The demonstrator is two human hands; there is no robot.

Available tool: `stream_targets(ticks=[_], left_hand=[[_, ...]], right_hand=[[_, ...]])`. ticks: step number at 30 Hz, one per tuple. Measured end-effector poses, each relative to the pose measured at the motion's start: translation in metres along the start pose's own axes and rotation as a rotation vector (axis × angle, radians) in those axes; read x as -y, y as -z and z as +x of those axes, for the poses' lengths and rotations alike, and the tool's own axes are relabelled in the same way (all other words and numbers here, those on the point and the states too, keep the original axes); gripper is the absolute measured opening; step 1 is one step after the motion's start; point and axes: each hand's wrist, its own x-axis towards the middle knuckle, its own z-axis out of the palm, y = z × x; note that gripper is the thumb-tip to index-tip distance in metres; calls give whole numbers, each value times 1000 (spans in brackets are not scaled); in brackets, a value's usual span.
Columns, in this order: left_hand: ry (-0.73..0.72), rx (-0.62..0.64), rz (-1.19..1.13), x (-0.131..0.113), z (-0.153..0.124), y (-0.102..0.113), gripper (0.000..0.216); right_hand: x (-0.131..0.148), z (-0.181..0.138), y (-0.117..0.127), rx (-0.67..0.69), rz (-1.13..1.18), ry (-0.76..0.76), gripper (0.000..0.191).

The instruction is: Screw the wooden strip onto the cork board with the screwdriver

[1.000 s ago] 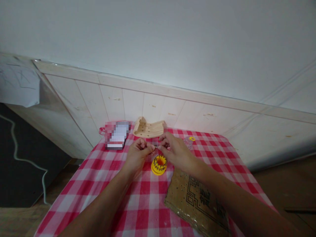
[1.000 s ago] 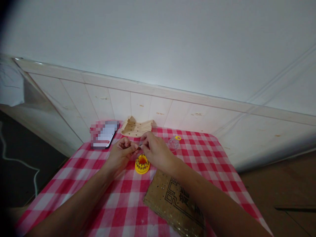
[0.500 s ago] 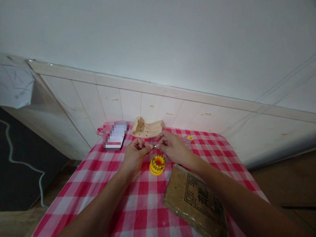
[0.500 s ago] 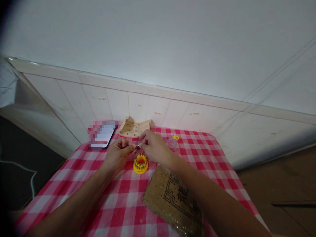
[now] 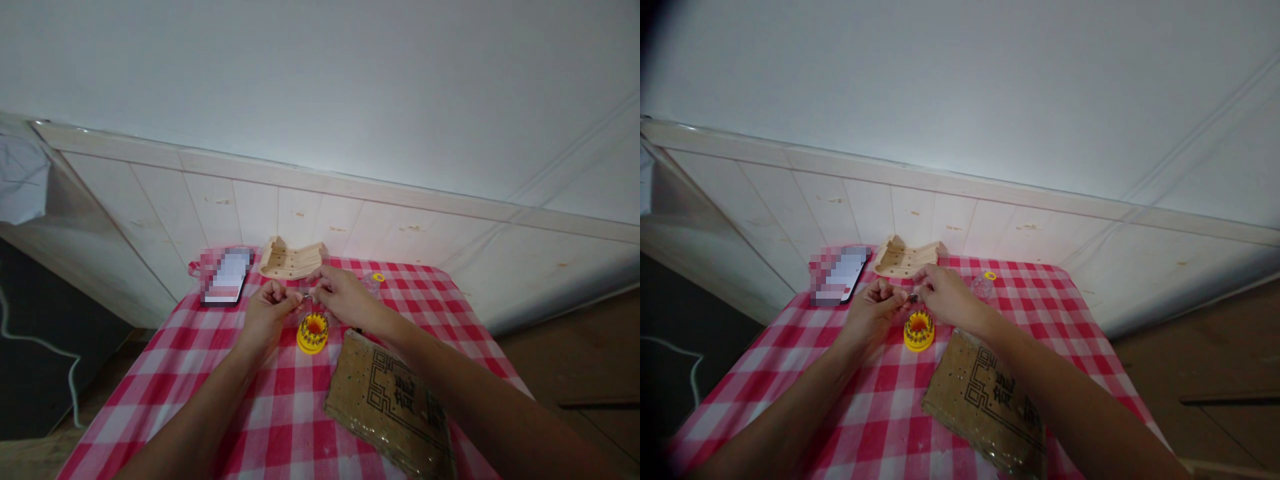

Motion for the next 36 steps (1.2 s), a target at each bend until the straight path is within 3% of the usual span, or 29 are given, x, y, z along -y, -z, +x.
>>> stream_targets(ticks=[11, 21, 36], left_hand=[[73, 31, -34, 1, 1, 3, 51], [84, 66, -62, 0, -1, 0, 53], [73, 16, -46, -5, -2, -3, 54]], right_hand=[[-1, -13, 5, -12, 122, -104, 26], [-2, -12, -3, -52, 148, -56, 25], [1, -10, -4, 2, -53, 89, 21]])
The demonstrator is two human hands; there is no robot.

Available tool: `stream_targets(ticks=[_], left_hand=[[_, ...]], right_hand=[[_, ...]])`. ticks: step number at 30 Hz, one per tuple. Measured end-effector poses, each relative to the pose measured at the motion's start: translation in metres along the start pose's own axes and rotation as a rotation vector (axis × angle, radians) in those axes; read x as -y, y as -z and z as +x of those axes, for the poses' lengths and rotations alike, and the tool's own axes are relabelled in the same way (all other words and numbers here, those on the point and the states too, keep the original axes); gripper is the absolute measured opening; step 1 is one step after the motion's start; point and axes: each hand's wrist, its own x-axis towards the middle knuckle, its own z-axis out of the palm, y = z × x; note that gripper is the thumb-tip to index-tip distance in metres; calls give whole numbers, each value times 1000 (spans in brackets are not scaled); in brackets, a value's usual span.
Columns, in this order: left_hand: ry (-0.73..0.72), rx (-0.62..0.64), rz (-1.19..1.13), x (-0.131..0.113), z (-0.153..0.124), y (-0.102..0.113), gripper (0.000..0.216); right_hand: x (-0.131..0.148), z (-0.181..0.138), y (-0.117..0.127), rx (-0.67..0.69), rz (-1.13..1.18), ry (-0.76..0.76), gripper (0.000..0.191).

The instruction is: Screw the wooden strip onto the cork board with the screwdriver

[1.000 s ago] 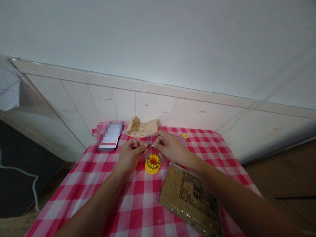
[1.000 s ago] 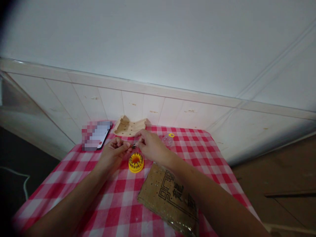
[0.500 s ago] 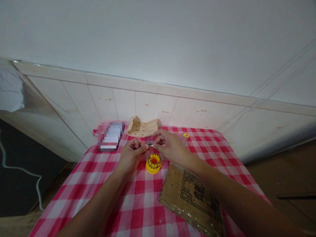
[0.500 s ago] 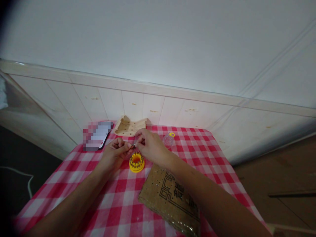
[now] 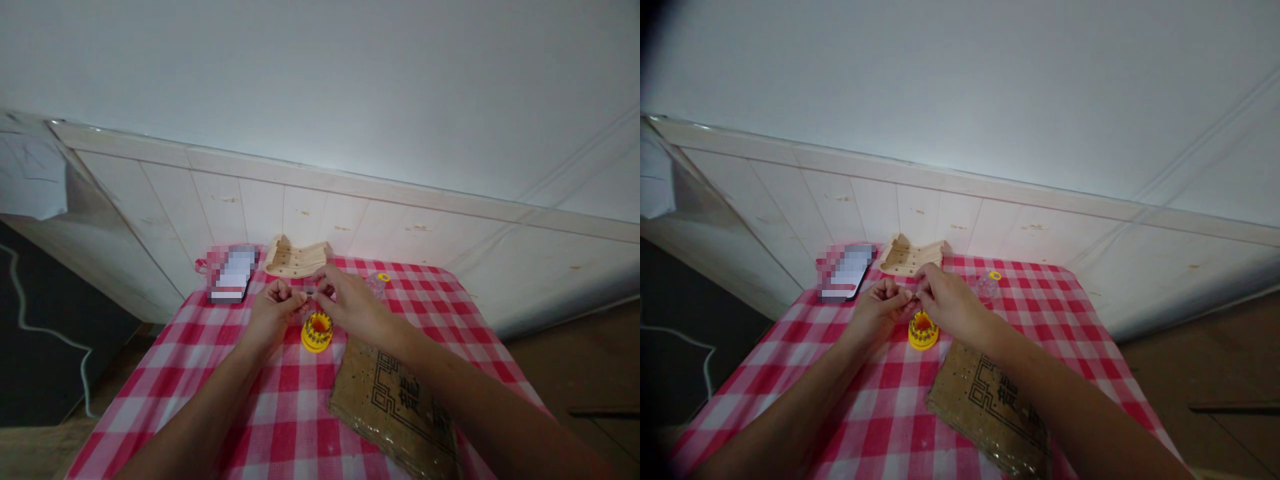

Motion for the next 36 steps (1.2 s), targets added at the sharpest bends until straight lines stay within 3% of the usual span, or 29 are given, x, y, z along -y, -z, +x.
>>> stream_targets(ticks=[11, 24, 32, 36], left_hand=[[-27, 10, -7, 0, 1, 0, 54], [-76, -6, 61, -1, 0, -1, 52], [-3, 13, 23, -2, -2, -3, 55], [-52, -1, 55, -4, -2, -4, 54]], right_hand=[[7, 3, 4, 11, -66, 28, 22], [2, 7, 2, -8, 132, -97, 20], [0, 5, 3, 25, 17, 21, 22], [-1, 6, 1, 14, 142, -72, 19]])
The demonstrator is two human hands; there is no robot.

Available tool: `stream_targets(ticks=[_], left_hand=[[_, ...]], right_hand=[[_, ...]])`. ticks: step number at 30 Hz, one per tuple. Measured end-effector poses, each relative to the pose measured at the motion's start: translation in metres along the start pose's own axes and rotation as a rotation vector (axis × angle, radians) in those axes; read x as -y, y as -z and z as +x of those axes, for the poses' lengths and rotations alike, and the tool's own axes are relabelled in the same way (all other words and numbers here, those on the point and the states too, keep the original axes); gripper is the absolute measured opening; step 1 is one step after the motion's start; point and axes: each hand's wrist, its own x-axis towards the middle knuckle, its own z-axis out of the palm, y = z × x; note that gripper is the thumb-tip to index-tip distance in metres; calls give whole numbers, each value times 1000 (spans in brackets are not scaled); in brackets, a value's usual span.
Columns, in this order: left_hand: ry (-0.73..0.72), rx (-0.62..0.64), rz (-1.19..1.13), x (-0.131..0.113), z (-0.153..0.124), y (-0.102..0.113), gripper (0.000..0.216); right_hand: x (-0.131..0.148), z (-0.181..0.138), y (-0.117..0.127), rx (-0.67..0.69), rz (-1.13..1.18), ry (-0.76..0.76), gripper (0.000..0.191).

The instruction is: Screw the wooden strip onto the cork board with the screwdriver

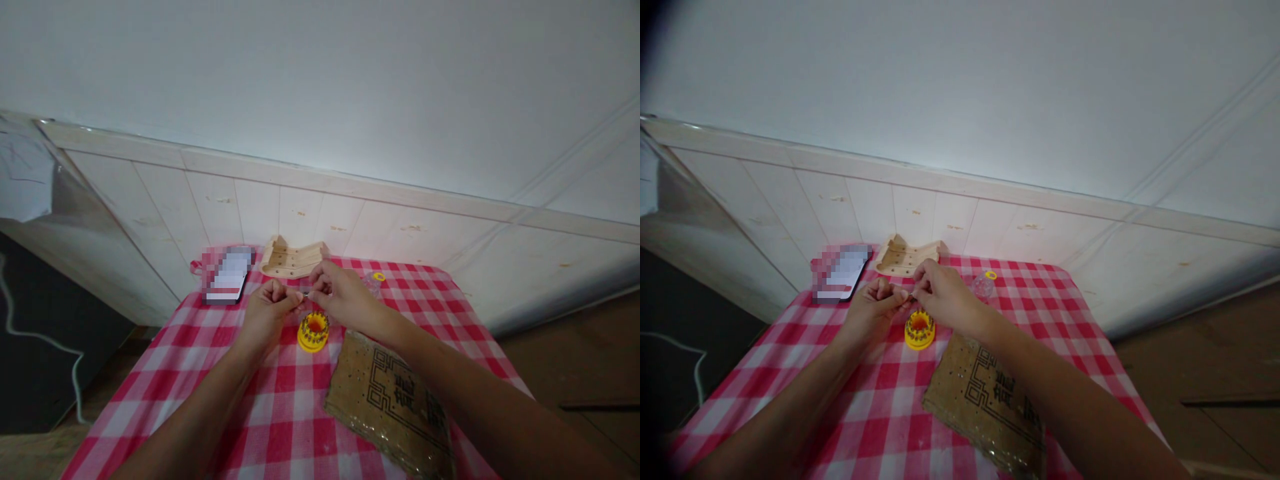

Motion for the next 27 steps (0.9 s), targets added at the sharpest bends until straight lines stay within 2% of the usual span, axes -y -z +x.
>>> stream_targets(ticks=[6, 13, 17, 22, 27], left_hand=[[-13, -10, 34, 1, 0, 1, 54], [2, 9, 12, 3, 0, 3, 56], [14, -17, 24, 6, 3, 10, 52], [55, -39, 41, 12, 4, 14, 50], [59, -54, 54, 13, 4, 13, 50]], right_hand=[[-2, 1, 0, 1, 115, -76, 23], [-7, -1, 2, 1, 366, -215, 25], [-13, -15, 8, -90, 315, -151, 31], [-22, -46, 11, -238, 113, -46, 21], [-24, -67, -3, -359, 257, -71, 10]])
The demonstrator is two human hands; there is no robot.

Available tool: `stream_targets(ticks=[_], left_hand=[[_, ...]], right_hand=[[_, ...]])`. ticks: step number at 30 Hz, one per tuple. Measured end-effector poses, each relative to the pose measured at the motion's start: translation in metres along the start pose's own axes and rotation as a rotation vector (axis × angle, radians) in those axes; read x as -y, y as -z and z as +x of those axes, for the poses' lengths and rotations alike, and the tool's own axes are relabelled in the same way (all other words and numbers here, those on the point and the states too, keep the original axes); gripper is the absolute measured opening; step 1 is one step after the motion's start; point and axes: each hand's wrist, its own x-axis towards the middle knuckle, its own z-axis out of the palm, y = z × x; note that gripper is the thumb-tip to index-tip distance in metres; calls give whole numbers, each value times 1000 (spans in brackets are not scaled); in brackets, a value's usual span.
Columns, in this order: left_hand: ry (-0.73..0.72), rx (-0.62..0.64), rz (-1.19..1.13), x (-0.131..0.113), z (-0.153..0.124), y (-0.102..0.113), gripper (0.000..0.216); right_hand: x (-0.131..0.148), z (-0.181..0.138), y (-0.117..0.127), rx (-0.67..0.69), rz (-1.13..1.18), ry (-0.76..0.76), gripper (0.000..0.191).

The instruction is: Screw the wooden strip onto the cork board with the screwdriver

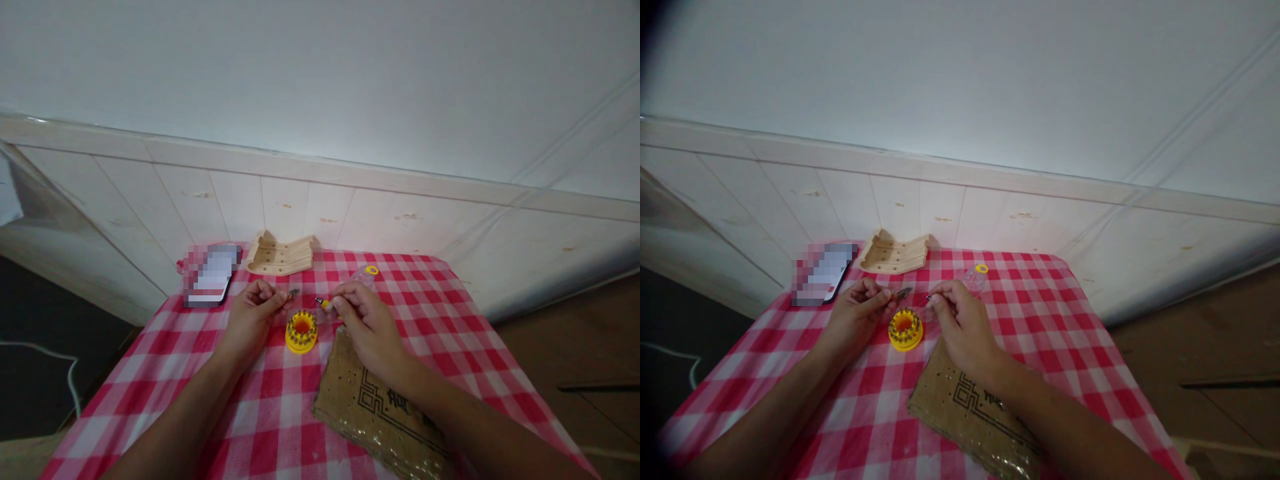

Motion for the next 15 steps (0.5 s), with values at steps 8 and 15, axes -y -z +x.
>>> stream_targets(ticks=[8, 15], left_hand=[[26, -15, 7, 0, 2, 1, 47], [45, -38, 0, 1, 3, 2, 45]], right_hand=[[-5, -18, -7, -77, -47, 156, 12], [-9, -27, -11, 10, -191, 106, 7]])
